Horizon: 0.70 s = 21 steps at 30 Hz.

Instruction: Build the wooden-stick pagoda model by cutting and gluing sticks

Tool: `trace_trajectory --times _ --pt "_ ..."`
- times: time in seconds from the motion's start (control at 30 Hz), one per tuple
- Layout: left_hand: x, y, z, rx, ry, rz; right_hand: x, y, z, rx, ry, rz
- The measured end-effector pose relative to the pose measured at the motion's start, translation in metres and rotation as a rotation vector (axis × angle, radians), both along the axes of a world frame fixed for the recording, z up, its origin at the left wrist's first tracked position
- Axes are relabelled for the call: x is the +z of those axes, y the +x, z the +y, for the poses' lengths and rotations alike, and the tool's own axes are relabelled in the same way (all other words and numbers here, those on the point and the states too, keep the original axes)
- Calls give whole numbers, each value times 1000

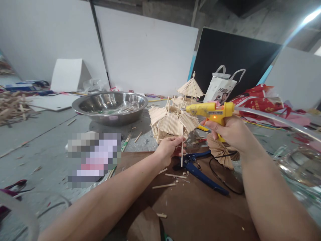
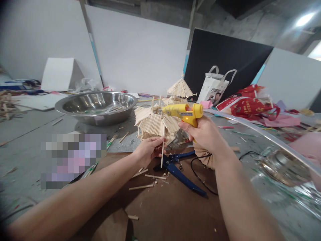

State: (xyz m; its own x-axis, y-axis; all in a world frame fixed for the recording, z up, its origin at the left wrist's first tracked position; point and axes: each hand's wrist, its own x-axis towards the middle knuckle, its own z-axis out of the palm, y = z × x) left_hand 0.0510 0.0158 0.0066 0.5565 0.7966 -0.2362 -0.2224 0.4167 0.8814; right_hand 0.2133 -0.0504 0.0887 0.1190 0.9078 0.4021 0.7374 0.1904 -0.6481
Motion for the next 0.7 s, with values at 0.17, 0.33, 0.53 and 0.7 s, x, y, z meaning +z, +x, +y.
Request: trace_trajectory --times 0.17,0.33,0.53,0.7 --pt "-2 1 1 -10 -4 -26 -1 1 1 13 3 16" --pt "-4 1 3 -23 -5 -37 -2 1 1 19 14 18" --pt "-4 2 4 -18 -7 -39 -1 0 1 24 11 41" --pt "-5 2 5 -24 3 -49 1 2 0 12 0 34"
